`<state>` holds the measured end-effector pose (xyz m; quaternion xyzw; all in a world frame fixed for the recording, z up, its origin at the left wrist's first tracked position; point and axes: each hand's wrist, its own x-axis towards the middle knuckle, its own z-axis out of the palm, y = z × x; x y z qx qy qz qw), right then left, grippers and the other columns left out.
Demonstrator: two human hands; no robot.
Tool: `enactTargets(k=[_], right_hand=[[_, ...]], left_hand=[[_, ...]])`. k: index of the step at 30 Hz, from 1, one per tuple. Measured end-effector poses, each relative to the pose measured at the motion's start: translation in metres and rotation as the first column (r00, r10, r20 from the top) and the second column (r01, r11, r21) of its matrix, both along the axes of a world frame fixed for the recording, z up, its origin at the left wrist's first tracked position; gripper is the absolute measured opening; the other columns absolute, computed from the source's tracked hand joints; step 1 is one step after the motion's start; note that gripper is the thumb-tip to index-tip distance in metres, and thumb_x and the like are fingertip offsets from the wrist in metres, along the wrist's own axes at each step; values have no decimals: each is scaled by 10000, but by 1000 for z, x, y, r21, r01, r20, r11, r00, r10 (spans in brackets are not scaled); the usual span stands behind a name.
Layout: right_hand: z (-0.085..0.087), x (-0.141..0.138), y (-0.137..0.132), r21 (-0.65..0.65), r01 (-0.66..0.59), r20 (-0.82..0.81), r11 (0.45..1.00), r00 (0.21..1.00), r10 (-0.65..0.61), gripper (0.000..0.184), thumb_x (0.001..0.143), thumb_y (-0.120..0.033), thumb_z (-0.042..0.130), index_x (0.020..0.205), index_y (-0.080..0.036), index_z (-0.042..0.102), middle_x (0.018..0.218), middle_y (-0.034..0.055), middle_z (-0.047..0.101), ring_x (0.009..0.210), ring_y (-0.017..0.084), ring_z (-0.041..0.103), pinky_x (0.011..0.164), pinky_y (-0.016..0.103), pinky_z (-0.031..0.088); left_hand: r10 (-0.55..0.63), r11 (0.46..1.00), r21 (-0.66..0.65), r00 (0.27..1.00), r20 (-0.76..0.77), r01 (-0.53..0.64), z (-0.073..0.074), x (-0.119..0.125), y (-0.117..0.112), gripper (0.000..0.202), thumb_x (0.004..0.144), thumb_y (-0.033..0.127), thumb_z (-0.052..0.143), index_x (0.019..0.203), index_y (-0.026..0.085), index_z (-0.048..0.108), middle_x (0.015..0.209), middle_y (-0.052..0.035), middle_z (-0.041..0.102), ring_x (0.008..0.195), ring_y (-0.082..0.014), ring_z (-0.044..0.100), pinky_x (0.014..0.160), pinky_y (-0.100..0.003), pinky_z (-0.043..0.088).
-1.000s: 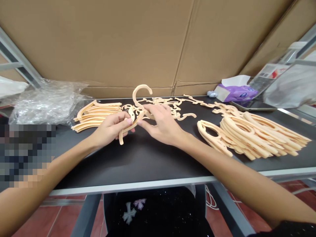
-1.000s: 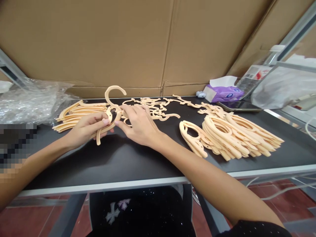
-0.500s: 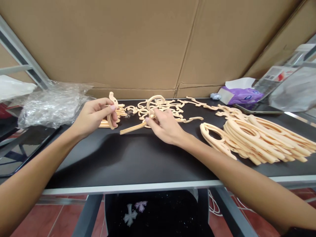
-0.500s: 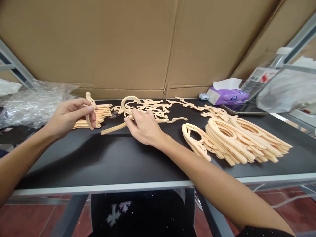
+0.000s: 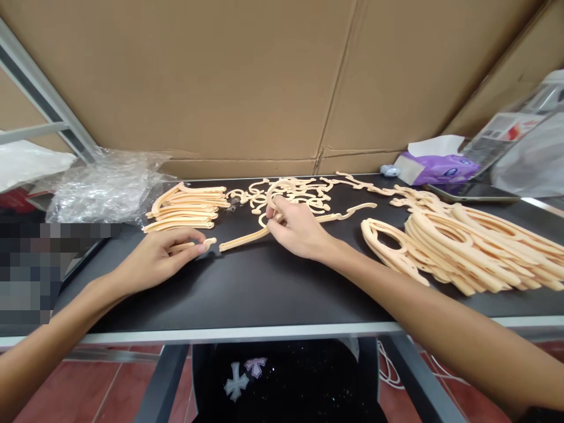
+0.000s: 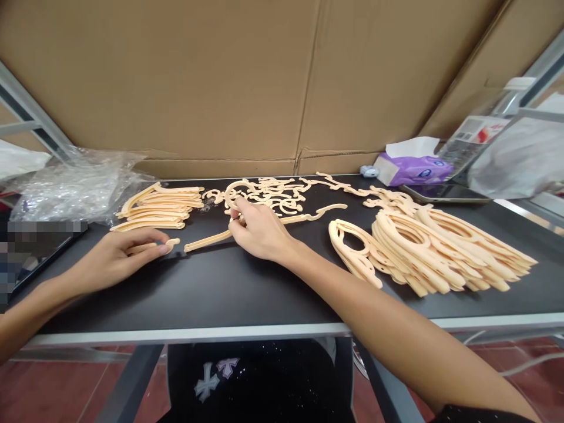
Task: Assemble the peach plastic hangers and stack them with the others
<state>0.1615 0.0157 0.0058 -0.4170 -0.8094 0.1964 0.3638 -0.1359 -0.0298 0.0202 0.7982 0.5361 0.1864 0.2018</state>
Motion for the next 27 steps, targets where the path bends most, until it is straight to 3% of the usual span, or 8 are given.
enactTargets(k=[7,14,19,21,24,27], right_hand=[[-3,0,0,35,-14,-10,999,1000,14,82,760,-185,491,823,-233,470,655,-36,562,542,130,491,589,266,367],[-5,0,3,52,-80,-5,995,997,80,69,788,-176,459,834,-227,460,792,14,615,655,155,541,648,287,384],[-5,2,5,54,-110,5,992,994,110,61,815,-173,445,845,-224,463,806,20,604,665,155,531,646,285,370],[-6,3,5,55,-115,11,992,993,115,61,824,-174,443,853,-223,466,810,22,602,671,156,531,647,284,366],[-6,3,5,58,-121,16,991,993,120,61,831,-176,441,861,-221,468,813,22,600,681,158,534,650,285,363],[-5,3,5,55,-116,17,992,993,116,64,826,-172,441,857,-221,469,807,20,596,671,155,527,650,285,362]], left_hand=[[-105,987,-125,994,-30,101,15,13,6,443,892,568,572,769,171,725,591,15,549,550,-108,424,504,-207,320],[-119,982,-148,993,-2,117,20,14,16,382,845,549,641,834,192,777,709,-9,705,636,-134,572,566,-201,417],[-147,970,-207,985,-84,127,24,12,22,389,857,562,635,837,214,807,658,-6,685,601,-129,554,522,-208,379],[-159,974,-181,982,-97,140,25,12,23,390,867,566,628,847,221,809,705,-9,690,626,-129,571,546,-208,402],[-205,977,-81,976,-72,199,23,14,24,368,860,556,643,815,228,805,931,-28,716,783,-146,637,677,-207,474],[-225,973,-48,974,-24,224,21,16,23,339,871,509,641,789,215,789,910,-28,722,788,-143,648,709,-207,489]])
